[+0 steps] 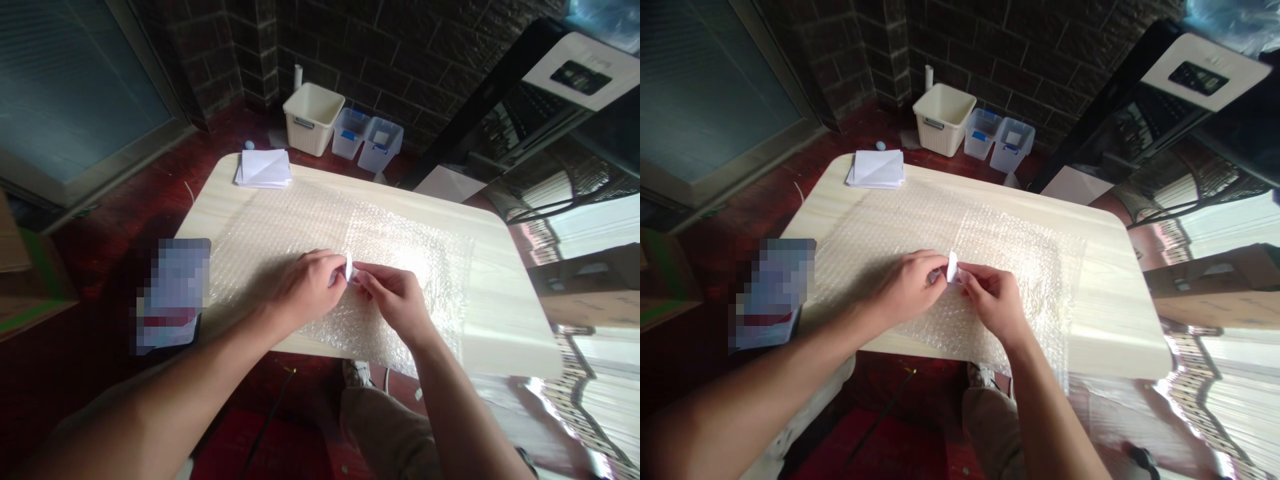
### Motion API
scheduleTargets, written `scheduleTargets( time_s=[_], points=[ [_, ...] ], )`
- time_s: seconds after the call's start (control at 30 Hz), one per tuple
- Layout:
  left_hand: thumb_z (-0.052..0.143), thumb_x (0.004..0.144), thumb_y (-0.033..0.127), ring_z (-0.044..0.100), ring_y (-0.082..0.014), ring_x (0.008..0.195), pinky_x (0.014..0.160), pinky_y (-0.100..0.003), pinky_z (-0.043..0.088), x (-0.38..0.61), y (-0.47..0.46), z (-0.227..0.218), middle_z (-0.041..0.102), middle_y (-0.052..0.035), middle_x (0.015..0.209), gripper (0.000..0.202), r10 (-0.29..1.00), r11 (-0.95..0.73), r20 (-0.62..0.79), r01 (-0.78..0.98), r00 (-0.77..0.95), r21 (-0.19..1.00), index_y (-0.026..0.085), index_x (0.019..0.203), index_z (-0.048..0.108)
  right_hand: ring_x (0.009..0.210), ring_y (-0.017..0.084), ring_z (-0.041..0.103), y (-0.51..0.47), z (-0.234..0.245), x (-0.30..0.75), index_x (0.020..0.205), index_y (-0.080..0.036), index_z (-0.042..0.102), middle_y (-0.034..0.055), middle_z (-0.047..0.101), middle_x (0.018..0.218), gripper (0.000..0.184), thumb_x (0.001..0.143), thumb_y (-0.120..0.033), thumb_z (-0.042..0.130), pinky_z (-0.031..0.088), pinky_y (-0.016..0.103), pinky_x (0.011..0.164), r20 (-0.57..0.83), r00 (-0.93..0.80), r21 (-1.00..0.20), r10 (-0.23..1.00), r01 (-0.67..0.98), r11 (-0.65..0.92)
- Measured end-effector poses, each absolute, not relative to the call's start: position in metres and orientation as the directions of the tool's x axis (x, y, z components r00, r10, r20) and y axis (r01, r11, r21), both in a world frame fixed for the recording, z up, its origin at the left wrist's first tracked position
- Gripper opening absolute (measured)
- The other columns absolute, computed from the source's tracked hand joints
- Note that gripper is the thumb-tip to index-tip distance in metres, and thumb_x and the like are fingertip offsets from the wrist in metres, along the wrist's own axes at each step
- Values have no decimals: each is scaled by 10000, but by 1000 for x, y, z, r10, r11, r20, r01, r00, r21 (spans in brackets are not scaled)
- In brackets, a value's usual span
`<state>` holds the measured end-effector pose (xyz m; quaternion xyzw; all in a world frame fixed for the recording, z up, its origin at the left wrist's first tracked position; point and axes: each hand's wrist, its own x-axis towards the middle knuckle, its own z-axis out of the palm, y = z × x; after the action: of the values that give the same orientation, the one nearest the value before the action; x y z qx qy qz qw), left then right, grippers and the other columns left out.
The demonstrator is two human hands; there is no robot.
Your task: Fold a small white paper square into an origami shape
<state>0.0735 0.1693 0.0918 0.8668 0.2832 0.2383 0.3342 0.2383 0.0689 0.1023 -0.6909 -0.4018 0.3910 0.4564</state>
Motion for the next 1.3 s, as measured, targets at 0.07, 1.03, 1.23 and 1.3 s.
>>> scheduleTargets(
  time_s=[0.07, 1.03, 1.23, 1.3],
  points=[
    [490, 936, 166, 571, -173, 693, 634, -307, 394, 71, 173, 98, 622, -10, 701, 264, 707, -457, 131, 307, 695, 835, 181, 737, 663, 629, 167, 623, 68, 102, 235, 1124, -159, 854, 49, 727, 710, 342, 931, -408, 722, 484, 298, 581, -92, 312, -916, 946, 346, -203],
    [659, 903, 269, 729, -228, 738, 655, -307, 534, 70, 179, 94, 758, -44, 709, 229, 808, -199, -60, 367, 586, 909, 192, 724, 779, 886, 256, 790, 73, 83, 217, 1053, -264, 870, 77, 827, 1089, 168, 976, -287, 722, 666, 429, 792, 295, 242, -654, 924, 756, 10],
    [698, 841, 197, 752, -236, 738, 672, -313, 556, 66, 180, 95, 789, -52, 740, 116, 817, -198, -74, 397, 572, 896, 191, 815, 812, 870, 254, 779, 74, 80, 216, 1025, -275, 879, 76, 825, 1074, 164, 969, -280, 725, 647, 395, 738, 281, 250, -645, 927, 764, -11],
    [704, 825, 183, 747, -228, 716, 647, -299, 544, 65, 181, 94, 787, -46, 725, 116, 811, -194, -85, 405, 578, 894, 181, 836, 820, 868, 244, 775, 74, 80, 216, 1020, -273, 880, 75, 821, 1078, 171, 973, -258, 716, 636, 380, 740, 275, 251, -644, 928, 765, -16]
  ],
)
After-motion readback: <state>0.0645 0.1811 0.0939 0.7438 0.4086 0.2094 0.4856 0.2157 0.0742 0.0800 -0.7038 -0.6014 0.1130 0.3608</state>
